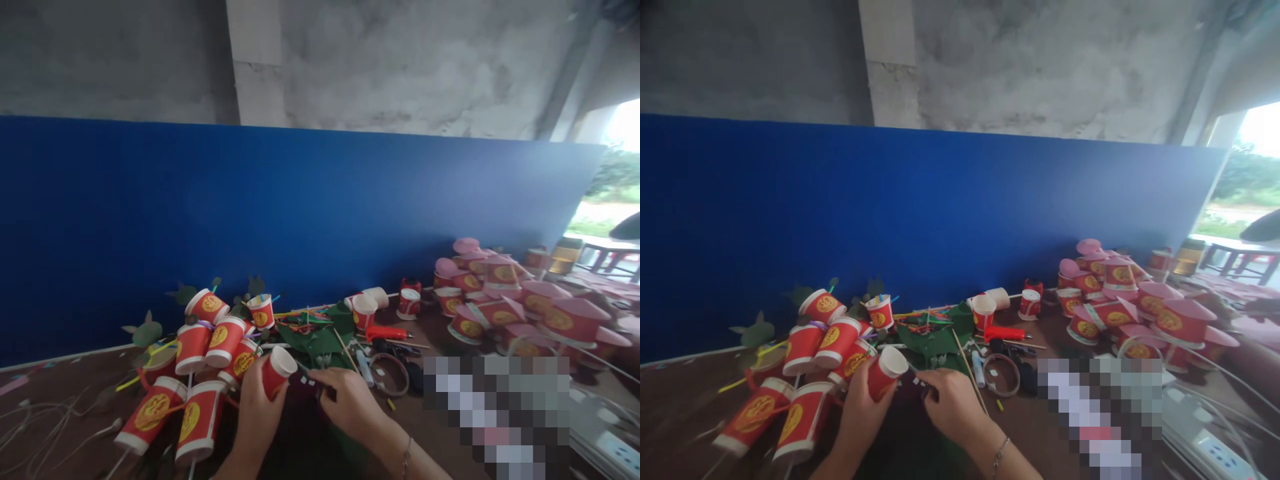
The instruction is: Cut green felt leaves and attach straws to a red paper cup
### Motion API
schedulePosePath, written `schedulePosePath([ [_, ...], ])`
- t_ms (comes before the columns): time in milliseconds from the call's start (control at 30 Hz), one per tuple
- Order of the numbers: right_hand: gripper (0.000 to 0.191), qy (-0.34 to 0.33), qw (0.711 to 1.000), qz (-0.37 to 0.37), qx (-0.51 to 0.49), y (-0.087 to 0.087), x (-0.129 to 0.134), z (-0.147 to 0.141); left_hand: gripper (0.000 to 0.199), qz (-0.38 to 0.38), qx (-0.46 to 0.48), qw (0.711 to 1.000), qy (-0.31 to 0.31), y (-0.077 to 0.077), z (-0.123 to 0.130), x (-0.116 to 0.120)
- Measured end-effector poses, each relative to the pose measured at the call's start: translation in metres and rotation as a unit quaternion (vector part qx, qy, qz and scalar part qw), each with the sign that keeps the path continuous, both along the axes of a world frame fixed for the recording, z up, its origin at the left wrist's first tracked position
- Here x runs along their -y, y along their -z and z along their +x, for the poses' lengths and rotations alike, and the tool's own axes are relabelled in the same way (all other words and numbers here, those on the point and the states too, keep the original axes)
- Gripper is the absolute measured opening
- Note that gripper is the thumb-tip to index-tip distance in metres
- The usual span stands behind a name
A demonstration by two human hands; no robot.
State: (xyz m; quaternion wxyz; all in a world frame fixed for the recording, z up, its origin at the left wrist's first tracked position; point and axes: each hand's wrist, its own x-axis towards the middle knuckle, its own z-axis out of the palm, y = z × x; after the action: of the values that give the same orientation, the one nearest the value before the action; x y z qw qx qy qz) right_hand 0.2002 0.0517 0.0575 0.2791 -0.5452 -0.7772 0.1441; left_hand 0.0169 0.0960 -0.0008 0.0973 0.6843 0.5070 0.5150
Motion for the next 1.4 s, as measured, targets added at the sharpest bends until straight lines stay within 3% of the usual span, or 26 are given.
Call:
schedulePosePath([
  [67,0.048,0.01,1.0,-0.005,0.023,0.003,-0.003,0.002,0.055,-0.009,0.044,0.999,-0.018,-0.001,0.0,-0.001],
  [167,0.034,0.039,0.996,0.02,0.078,0.006,-0.007,0.005,0.062,-0.041,0.097,0.994,0.019,-0.003,0.003,0.002],
  [267,0.022,0.153,0.978,0.049,0.133,0.008,-0.012,0.012,0.064,-0.071,0.144,0.986,0.039,-0.005,0.005,0.004],
  [367,0.032,0.251,0.949,0.017,0.192,0.011,-0.018,0.025,0.062,-0.088,0.18,0.978,0.066,-0.007,0.006,0.005],
  [500,0.033,0.262,0.937,-0.065,0.221,0.015,-0.024,0.037,0.058,-0.102,0.19,0.97,0.116,-0.008,0.008,0.005],
  [567,0.026,0.263,0.946,-0.055,0.182,0.012,-0.025,0.036,0.058,-0.103,0.188,0.97,0.117,-0.007,0.008,0.004],
  [633,0.024,0.231,0.97,-0.009,0.068,0.006,-0.023,0.031,0.056,-0.099,0.183,0.972,0.104,-0.006,0.009,0.003],
  [700,0.028,0.148,0.983,-0.003,-0.107,-0.002,-0.019,0.024,0.054,-0.095,0.178,0.975,0.095,-0.004,0.009,0.002],
  [767,0.033,0.042,0.96,-0.111,-0.252,-0.008,-0.014,0.017,0.052,-0.09,0.178,0.975,0.095,-0.004,0.01,0.001],
  [833,0.034,-0.045,0.914,-0.233,-0.33,-0.009,-0.01,0.013,0.051,-0.087,0.182,0.975,0.092,-0.004,0.011,0.002],
  [900,0.032,-0.095,0.873,-0.317,-0.359,-0.006,-0.008,0.012,0.051,-0.081,0.183,0.976,0.082,-0.005,0.013,0.003],
  [1000,0.03,-0.121,0.847,-0.368,-0.364,-0.001,-0.007,0.011,0.051,-0.071,0.181,0.978,0.079,-0.006,0.015,0.003],
  [1167,0.032,-0.12,0.841,-0.372,-0.373,0.001,-0.007,0.006,0.056,-0.071,0.176,0.974,0.124,-0.006,0.015,0.004],
  [1400,0.03,-0.111,0.854,-0.356,-0.361,0.004,-0.007,0.005,0.055,-0.084,0.175,0.972,0.13,-0.009,0.015,0.005],
])
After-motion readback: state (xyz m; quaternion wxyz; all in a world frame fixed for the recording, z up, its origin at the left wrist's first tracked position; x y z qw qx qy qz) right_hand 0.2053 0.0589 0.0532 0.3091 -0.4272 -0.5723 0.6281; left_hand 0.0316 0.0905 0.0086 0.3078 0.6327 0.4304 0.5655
